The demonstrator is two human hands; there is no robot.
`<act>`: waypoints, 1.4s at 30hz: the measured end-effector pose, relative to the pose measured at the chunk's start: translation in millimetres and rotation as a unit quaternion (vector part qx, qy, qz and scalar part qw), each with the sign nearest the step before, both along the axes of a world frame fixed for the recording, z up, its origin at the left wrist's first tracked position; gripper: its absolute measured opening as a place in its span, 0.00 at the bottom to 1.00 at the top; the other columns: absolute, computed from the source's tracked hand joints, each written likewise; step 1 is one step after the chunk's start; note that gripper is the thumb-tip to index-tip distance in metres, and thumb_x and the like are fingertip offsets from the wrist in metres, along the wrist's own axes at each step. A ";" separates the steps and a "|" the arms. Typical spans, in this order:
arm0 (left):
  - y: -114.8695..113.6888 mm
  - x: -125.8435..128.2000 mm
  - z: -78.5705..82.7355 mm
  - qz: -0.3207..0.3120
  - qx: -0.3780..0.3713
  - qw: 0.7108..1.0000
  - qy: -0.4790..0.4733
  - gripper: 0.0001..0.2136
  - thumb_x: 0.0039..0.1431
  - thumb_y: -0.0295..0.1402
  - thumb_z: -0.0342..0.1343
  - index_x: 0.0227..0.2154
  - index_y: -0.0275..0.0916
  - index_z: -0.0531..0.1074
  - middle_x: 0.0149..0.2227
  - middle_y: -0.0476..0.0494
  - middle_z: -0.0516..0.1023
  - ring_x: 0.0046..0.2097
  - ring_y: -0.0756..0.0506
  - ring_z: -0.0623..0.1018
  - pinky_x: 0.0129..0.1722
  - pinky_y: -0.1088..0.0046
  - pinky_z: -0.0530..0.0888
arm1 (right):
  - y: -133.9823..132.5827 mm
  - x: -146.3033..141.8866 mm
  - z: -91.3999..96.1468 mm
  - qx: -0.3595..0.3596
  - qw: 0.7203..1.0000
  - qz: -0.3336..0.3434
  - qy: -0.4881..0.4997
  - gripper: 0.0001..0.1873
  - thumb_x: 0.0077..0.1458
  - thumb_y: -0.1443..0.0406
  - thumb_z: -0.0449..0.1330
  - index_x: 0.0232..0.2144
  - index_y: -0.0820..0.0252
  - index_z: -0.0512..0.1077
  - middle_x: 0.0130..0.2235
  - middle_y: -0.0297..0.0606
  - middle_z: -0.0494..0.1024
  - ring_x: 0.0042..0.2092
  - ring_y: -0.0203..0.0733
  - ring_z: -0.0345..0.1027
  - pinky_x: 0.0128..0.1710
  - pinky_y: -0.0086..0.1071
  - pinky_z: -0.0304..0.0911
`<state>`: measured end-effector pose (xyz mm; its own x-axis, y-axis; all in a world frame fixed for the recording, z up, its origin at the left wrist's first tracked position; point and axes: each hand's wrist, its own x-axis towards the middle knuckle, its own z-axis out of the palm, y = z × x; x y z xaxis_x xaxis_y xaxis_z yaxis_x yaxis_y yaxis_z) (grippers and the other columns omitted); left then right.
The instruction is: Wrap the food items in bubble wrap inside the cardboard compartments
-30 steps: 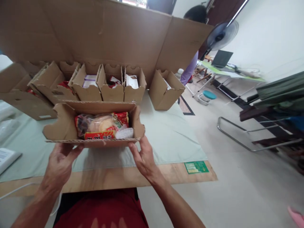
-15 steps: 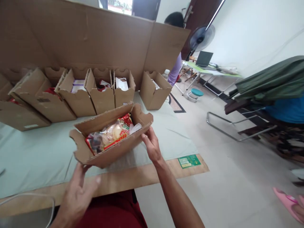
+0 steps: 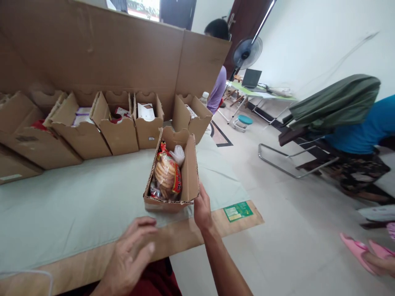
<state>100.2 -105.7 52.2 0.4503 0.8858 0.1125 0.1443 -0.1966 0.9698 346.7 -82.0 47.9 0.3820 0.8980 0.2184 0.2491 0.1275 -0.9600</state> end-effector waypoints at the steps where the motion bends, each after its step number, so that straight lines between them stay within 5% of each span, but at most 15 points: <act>1: 3.5 -1.0 -3.2 0.068 -0.003 0.998 -0.006 0.15 0.63 0.31 0.53 0.51 0.46 0.76 0.57 0.37 0.74 0.58 0.38 0.77 0.58 0.52 0.76 | -13.5 -3.4 -6.8 -0.001 1.000 0.011 0.012 0.34 0.63 0.42 0.54 0.63 0.51 0.68 0.58 0.44 0.79 0.62 0.56 0.70 0.61 0.50 0.67; 3: 7.7 0.1 -8.6 0.149 -0.013 0.989 -0.012 0.20 0.64 0.31 0.52 0.58 0.47 0.70 0.60 0.37 0.71 0.61 0.38 0.74 0.58 0.51 0.76 | -33.9 -11.9 -19.6 -0.016 0.999 0.029 0.012 0.36 0.58 0.43 0.61 0.63 0.52 0.67 0.58 0.46 0.78 0.62 0.58 0.69 0.62 0.51 0.66; 6: 8.6 11.6 -11.8 0.099 -0.036 0.994 -0.004 0.31 0.61 0.30 0.53 0.67 0.48 0.59 0.69 0.37 0.61 0.68 0.36 0.67 0.64 0.47 0.71 | -40.8 -24.4 -29.0 -0.065 0.997 0.003 -0.039 0.40 0.49 0.45 0.71 0.59 0.54 0.69 0.55 0.47 0.79 0.59 0.60 0.71 0.61 0.53 0.66; 11: 24.8 41.7 -7.1 0.011 -0.058 0.998 -0.006 0.39 0.56 0.27 0.54 0.71 0.43 0.51 0.73 0.34 0.53 0.73 0.35 0.57 0.71 0.46 0.59 | -5.4 -19.7 -18.2 -0.063 0.997 -0.033 -0.031 0.31 0.52 0.49 0.70 0.53 0.54 0.69 0.52 0.46 0.80 0.54 0.55 0.75 0.56 0.50 0.70; 16: 57.1 60.9 -1.2 -0.013 -0.073 0.997 -0.019 0.43 0.56 0.29 0.55 0.73 0.41 0.45 0.75 0.35 0.49 0.75 0.36 0.53 0.73 0.49 0.55 | 33.2 6.7 -7.9 -0.042 0.994 -0.040 -0.091 0.33 0.49 0.50 0.71 0.53 0.56 0.69 0.53 0.47 0.80 0.55 0.56 0.74 0.55 0.50 0.70; 33: 88.3 77.0 -3.2 -0.004 -0.053 0.998 -0.020 0.41 0.54 0.30 0.57 0.72 0.41 0.52 0.75 0.36 0.53 0.74 0.35 0.55 0.71 0.47 0.58 | 51.3 18.0 -16.4 -0.029 0.988 -0.079 -0.130 0.27 0.51 0.51 0.67 0.49 0.57 0.70 0.46 0.45 0.82 0.45 0.52 0.76 0.45 0.45 0.73; 42: 98.9 84.1 -2.0 -0.027 -0.073 0.997 -0.018 0.44 0.55 0.31 0.57 0.74 0.42 0.45 0.76 0.36 0.47 0.76 0.34 0.51 0.72 0.46 0.56 | 82.6 48.6 1.2 -0.024 0.981 -0.027 -0.193 0.31 0.50 0.51 0.67 0.54 0.57 0.71 0.52 0.46 0.81 0.49 0.54 0.76 0.48 0.47 0.73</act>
<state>184.3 -6.8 50.2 0.4962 0.8682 0.0014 0.1020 -0.0599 0.9930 395.3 0.7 49.2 0.3268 0.8914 0.3140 0.6004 0.0607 -0.7974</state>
